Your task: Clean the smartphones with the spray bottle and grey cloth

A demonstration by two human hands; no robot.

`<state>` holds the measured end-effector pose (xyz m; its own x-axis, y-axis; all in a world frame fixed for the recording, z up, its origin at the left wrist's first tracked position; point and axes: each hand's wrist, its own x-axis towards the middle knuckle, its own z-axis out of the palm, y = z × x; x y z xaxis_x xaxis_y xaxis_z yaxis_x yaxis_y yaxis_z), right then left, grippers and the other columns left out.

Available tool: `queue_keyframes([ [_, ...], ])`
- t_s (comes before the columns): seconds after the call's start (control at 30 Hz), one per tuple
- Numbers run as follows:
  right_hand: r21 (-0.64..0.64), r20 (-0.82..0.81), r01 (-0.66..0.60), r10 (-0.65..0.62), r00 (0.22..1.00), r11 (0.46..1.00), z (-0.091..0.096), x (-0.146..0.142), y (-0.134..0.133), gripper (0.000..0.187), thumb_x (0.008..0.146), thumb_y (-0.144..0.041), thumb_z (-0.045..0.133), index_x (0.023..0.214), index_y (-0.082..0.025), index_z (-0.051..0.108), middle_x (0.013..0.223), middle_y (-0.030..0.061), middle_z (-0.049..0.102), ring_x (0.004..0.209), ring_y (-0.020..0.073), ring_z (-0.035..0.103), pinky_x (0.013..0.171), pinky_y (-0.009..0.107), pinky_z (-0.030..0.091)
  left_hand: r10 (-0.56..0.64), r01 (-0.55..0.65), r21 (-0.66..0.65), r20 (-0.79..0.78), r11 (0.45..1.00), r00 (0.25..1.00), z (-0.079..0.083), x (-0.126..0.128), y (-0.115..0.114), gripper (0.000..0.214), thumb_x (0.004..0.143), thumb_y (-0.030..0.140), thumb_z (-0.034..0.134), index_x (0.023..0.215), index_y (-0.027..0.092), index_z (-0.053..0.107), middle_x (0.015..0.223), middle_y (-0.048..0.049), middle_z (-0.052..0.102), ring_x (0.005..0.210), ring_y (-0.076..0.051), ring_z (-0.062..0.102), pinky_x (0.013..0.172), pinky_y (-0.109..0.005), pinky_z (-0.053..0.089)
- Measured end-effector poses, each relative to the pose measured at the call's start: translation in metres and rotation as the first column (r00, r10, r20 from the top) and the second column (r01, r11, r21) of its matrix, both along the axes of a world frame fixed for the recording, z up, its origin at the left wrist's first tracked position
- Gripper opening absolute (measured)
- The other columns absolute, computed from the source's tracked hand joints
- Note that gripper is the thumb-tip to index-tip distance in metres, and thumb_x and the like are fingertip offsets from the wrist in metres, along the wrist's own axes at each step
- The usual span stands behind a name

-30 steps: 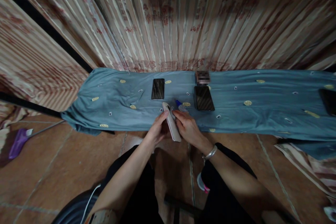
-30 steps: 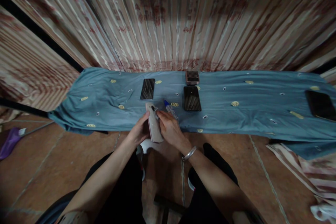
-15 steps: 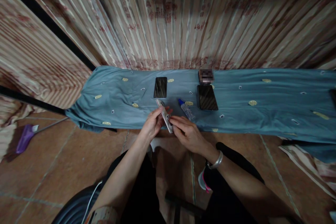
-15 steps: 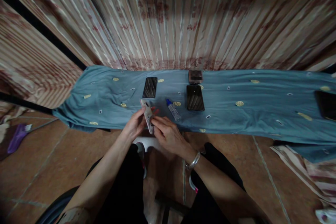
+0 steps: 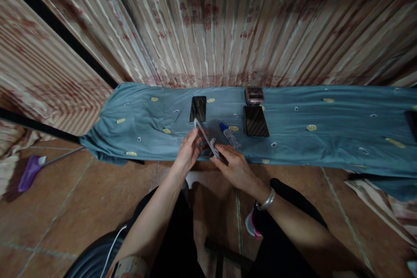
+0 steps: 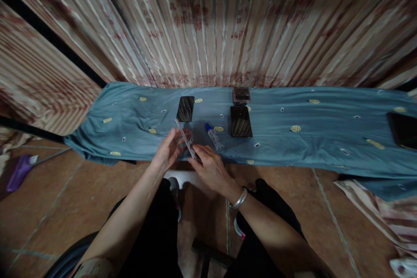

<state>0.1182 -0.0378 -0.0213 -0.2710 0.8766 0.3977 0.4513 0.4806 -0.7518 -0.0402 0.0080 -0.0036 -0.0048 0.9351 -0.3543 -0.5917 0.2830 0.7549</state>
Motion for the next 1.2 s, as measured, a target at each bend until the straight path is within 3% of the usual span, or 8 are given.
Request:
queue_keyframes([
  [0.07,-0.097,-0.087,0.023,-0.032,0.996,0.995,-0.001,0.002,0.003,0.031,0.089,-0.028,0.061,0.120,-0.024,0.066,0.108,0.0069,0.073,0.099,0.0234,0.068,0.091,0.040,0.055,-0.028,0.028,0.008,0.009,1.000,1.000,0.002,-0.002,0.001,0.025,0.081,0.040,0.071,0.087,0.016,0.067,0.092,-0.0056,0.072,0.085,-0.018,0.068,0.078,-0.031,0.052],
  [0.2,-0.327,-0.346,-0.021,-0.099,0.933,0.945,-0.004,0.004,0.010,0.028,0.084,-0.040,0.068,0.108,-0.024,0.071,0.097,0.0036,0.075,0.086,0.0212,0.069,0.082,0.037,0.056,0.029,-0.029,-0.015,0.026,0.999,0.999,0.003,-0.007,0.003,0.019,0.085,0.035,0.067,0.086,0.017,0.065,0.090,-0.0032,0.070,0.075,-0.013,0.064,0.075,-0.028,0.050],
  [0.37,-0.547,-0.657,-0.204,-0.266,0.705,0.812,-0.003,0.001,0.017,0.034,0.067,-0.050,0.082,0.084,-0.022,0.073,0.076,-0.0004,0.072,0.067,0.0145,0.064,0.065,0.027,0.053,0.027,-0.028,0.007,0.034,1.000,0.999,0.003,-0.014,0.004,0.014,0.086,0.031,0.065,0.090,0.018,0.064,0.091,-0.0015,0.070,0.074,-0.011,0.064,0.071,-0.025,0.049],
  [0.5,-0.620,-0.723,-0.312,-0.370,0.583,0.720,-0.001,0.002,0.021,0.039,0.058,-0.048,0.088,0.081,-0.021,0.073,0.072,-0.0017,0.071,0.062,0.0123,0.062,0.059,0.025,0.052,0.027,-0.028,0.007,0.094,1.000,0.995,0.001,-0.016,0.005,0.011,0.087,0.025,0.064,0.095,0.019,0.064,0.092,-0.0010,0.071,0.075,-0.011,0.066,0.073,-0.026,0.051],
  [0.67,-0.614,-0.740,-0.351,-0.360,0.568,0.707,-0.003,0.001,0.023,0.039,0.060,-0.049,0.088,0.081,-0.021,0.072,0.070,-0.0016,0.070,0.063,0.0129,0.064,0.062,0.026,0.053,0.050,-0.043,-0.042,0.169,0.998,0.984,0.001,-0.007,0.004,0.020,0.089,0.021,0.060,0.109,0.019,0.065,0.096,-0.0033,0.075,0.089,-0.015,0.070,0.090,-0.031,0.052],
  [0.8,-0.633,-0.736,-0.377,-0.377,0.562,0.676,-0.002,-0.004,0.020,0.038,0.059,-0.048,0.088,0.079,-0.020,0.071,0.062,-0.0041,0.066,0.052,0.0097,0.057,0.050,0.022,0.049,-0.038,0.055,-0.087,0.190,0.995,0.981,0.005,0.002,-0.001,0.040,0.094,0.037,0.052,0.128,0.017,0.061,0.110,-0.0094,0.075,0.104,-0.023,0.070,0.097,-0.040,0.051],
  [0.93,-0.663,-0.710,-0.393,-0.369,0.600,0.637,-0.002,-0.007,0.016,0.039,0.059,-0.048,0.088,0.080,-0.020,0.073,0.063,-0.0039,0.067,0.049,0.0089,0.056,0.045,0.022,0.047,-0.127,0.157,-0.117,0.228,0.981,0.965,0.009,0.004,-0.005,0.054,0.097,0.048,0.041,0.133,0.012,0.059,0.112,-0.0145,0.074,0.109,-0.029,0.068,0.097,-0.046,0.051],
  [1.2,-0.707,-0.661,-0.367,-0.381,0.647,0.604,-0.005,-0.009,0.017,0.043,0.051,-0.052,0.091,0.077,-0.020,0.077,0.072,0.0001,0.075,0.061,0.0116,0.066,0.062,0.023,0.054,-0.066,0.101,-0.138,0.237,0.985,0.969,0.012,0.003,-0.004,0.054,0.099,0.046,0.034,0.131,0.011,0.060,0.108,-0.0143,0.075,0.105,-0.028,0.070,0.096,-0.045,0.053],
])
